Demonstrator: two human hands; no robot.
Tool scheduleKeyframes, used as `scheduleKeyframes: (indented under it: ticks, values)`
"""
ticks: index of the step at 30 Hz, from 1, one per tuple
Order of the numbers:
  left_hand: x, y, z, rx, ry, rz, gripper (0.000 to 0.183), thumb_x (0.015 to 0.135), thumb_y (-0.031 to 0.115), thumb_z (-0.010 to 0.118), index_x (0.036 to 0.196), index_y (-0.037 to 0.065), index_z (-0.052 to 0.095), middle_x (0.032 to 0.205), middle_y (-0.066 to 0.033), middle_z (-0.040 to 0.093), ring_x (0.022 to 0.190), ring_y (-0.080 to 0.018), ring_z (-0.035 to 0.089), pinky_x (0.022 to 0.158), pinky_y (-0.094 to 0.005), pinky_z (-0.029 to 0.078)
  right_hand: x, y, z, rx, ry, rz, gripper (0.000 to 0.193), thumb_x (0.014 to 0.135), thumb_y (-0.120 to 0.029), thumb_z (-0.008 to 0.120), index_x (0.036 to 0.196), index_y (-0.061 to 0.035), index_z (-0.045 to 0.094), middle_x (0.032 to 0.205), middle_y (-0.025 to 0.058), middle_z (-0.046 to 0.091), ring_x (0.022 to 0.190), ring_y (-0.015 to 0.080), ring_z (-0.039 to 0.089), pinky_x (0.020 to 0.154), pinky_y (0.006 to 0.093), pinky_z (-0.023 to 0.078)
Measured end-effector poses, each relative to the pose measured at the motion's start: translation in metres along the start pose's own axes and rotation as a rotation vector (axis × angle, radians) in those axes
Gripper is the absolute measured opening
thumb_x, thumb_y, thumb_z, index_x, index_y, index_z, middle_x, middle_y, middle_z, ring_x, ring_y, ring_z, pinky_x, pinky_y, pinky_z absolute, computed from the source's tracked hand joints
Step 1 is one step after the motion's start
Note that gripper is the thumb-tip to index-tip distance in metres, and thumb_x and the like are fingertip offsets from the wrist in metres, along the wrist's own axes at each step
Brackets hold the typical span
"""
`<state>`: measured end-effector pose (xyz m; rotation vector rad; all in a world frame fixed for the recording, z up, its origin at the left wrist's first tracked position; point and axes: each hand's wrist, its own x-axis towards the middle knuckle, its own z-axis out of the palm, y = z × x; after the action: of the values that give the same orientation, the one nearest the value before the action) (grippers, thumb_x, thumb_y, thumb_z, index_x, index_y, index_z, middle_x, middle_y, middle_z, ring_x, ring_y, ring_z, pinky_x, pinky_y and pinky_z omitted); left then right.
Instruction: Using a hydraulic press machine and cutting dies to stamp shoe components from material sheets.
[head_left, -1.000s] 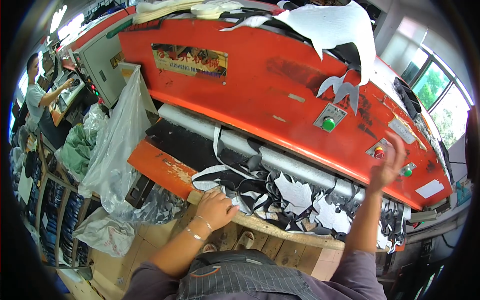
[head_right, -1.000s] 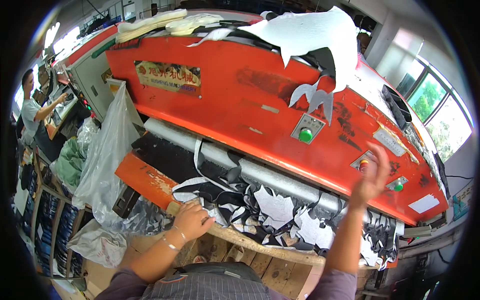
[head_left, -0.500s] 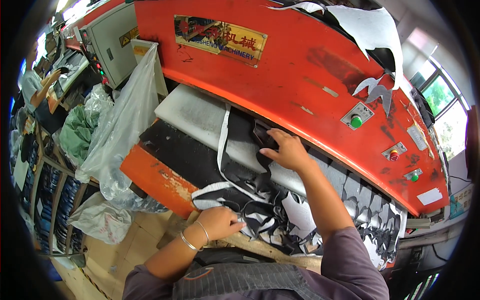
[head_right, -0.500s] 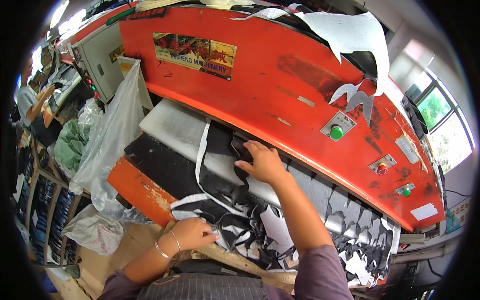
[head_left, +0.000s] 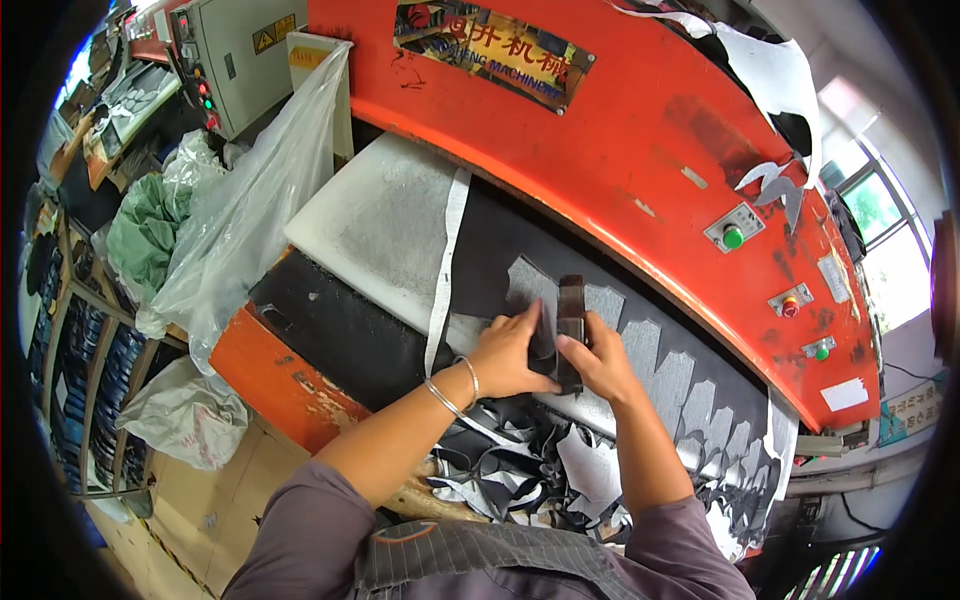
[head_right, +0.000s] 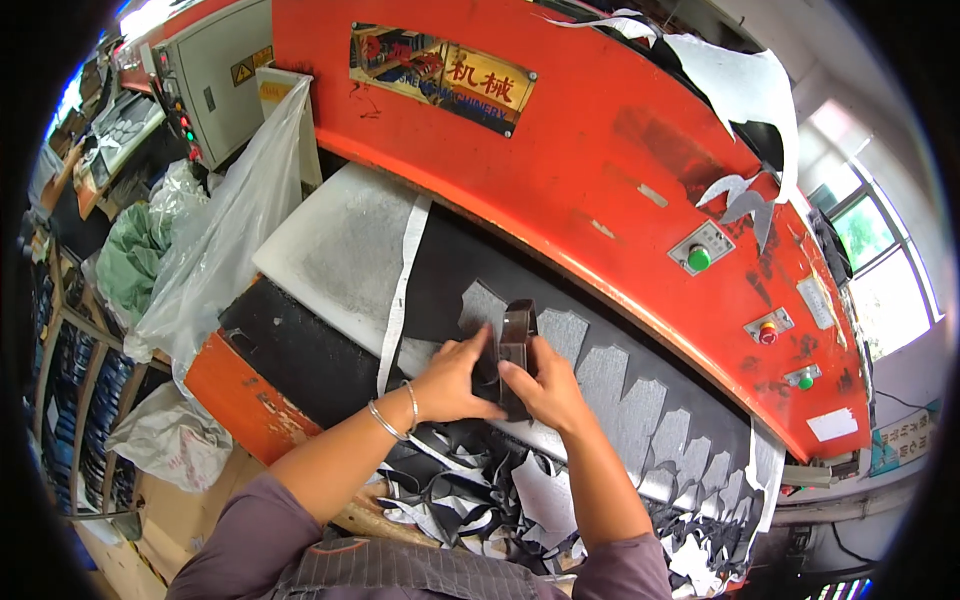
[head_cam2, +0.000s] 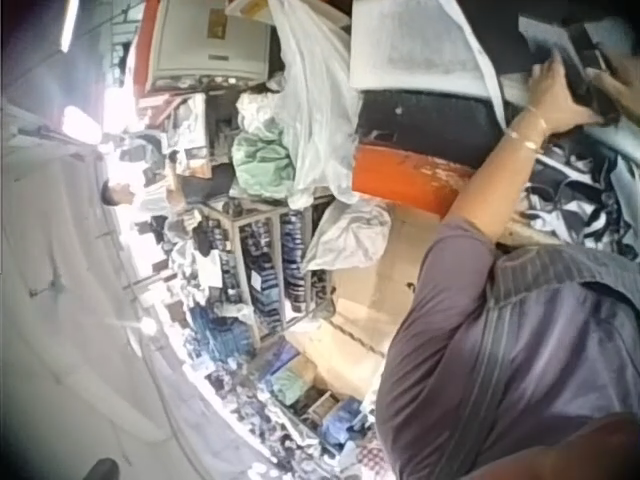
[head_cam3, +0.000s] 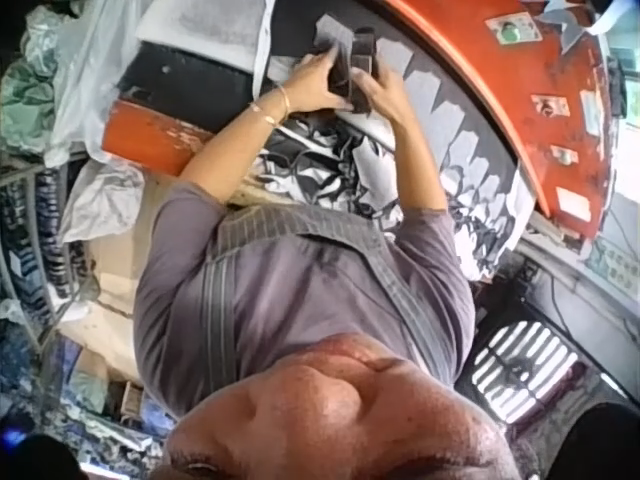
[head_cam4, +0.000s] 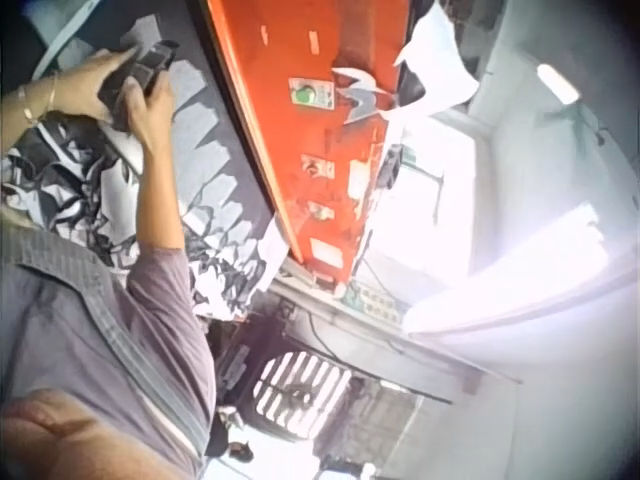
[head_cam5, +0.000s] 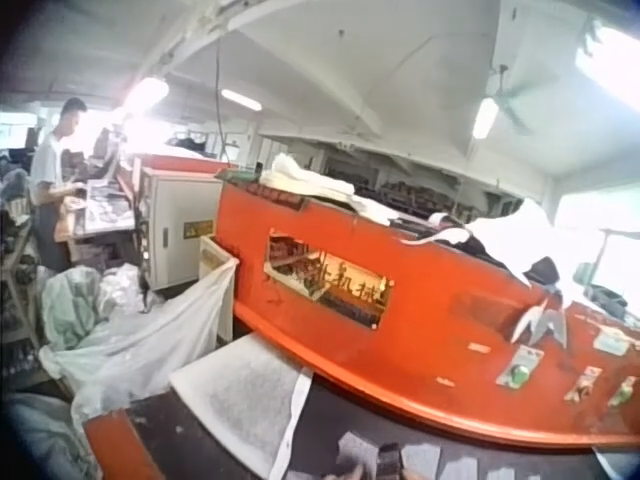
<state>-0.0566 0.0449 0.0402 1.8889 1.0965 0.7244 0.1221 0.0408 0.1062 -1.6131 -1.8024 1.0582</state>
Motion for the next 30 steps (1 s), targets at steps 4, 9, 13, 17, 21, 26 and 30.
scheduleKeyframes:
  ticks: [4, 9, 13, 17, 21, 26, 30]
  values:
    - [-0.006, 0.005, 0.0, 0.1, -0.171, -0.031, 0.087, 0.067, 0.038, 0.079, 0.139, 0.006, 0.042, 0.133, -0.0167, 0.05, 0.115, -0.0374, 0.047, 0.101, -0.0412, 0.037, -0.023, -0.005, 0.0, -0.138, -0.005, -0.052, 0.04, 0.083, -0.027, 0.065, 0.106, 0.0035, 0.054, 0.083, 0.0101, 0.06, 0.076, 0.0147, 0.054, 0.068, 0.0306, 0.046]
    - [-0.058, 0.006, 0.033, 0.457, 0.013, 0.107, 0.019, 0.084, 0.024, 0.059, 0.097, 0.02, 0.073, 0.15, -0.0108, 0.032, 0.136, -0.0445, 0.023, 0.105, -0.0646, 0.02, -0.008, -0.037, -0.001, -0.416, 0.093, -0.04, 0.046, 0.083, -0.04, 0.06, 0.104, 0.0005, 0.053, 0.085, 0.0237, 0.065, 0.081, 0.0397, 0.065, 0.07, 0.0435, 0.05]
    - [-0.096, 0.05, 0.051, 0.543, -0.418, 0.241, 0.024, 0.085, 0.026, 0.056, 0.104, 0.025, 0.071, 0.152, -0.0076, 0.03, 0.142, -0.0397, 0.014, 0.104, -0.0741, 0.008, 0.052, -0.09, 0.023, -0.738, 0.078, -0.006, 0.054, 0.081, -0.047, 0.053, 0.108, 0.0, 0.056, 0.093, 0.0233, 0.067, 0.09, 0.0381, 0.065, 0.079, 0.0467, 0.049]
    - [-0.135, 0.047, 0.07, 0.373, -0.533, 0.344, 0.03, 0.083, 0.029, 0.064, 0.11, 0.015, 0.065, 0.128, -0.0032, 0.055, 0.135, -0.0263, 0.036, 0.11, -0.0607, 0.018, 0.114, -0.106, 0.079, -0.794, -0.032, 0.109, 0.053, 0.082, -0.041, 0.051, 0.115, 0.0, 0.058, 0.103, 0.018, 0.068, 0.097, 0.0331, 0.066, 0.085, 0.0431, 0.049]
    - [-0.135, 0.03, 0.067, 0.203, -0.512, 0.318, 0.042, 0.082, 0.033, 0.066, 0.118, 0.013, 0.061, 0.13, -0.0045, 0.054, 0.136, -0.0271, 0.036, 0.113, -0.0487, 0.021, 0.14, -0.102, 0.098, -0.767, -0.081, 0.171, 0.052, 0.084, -0.042, 0.051, 0.114, -0.0006, 0.06, 0.106, 0.0171, 0.068, 0.1, 0.0317, 0.065, 0.086, 0.0425, 0.049]
    - [-0.13, 0.029, 0.043, 0.199, -0.528, 0.361, 0.052, 0.081, 0.039, 0.067, 0.123, 0.009, 0.058, 0.131, -0.0084, 0.055, 0.135, -0.0282, 0.036, 0.113, -0.0455, 0.024, 0.143, -0.111, 0.095, -0.678, -0.187, 0.183, 0.057, 0.087, -0.047, 0.051, 0.122, -0.0026, 0.059, 0.112, 0.018, 0.065, 0.108, 0.0325, 0.062, 0.092, 0.0419, 0.046]
    - [-0.128, 0.025, 0.021, -0.071, -0.225, 0.35, 0.053, 0.081, 0.036, 0.07, 0.122, 0.006, 0.058, 0.127, -0.0137, 0.057, 0.128, -0.0298, 0.045, 0.108, -0.0433, 0.033, 0.129, -0.054, 0.05, -0.489, 0.121, -0.147, 0.054, 0.089, -0.043, 0.054, 0.123, -0.0014, 0.057, 0.124, 0.0194, 0.058, 0.114, 0.0343, 0.056, 0.099, 0.0418, 0.042]
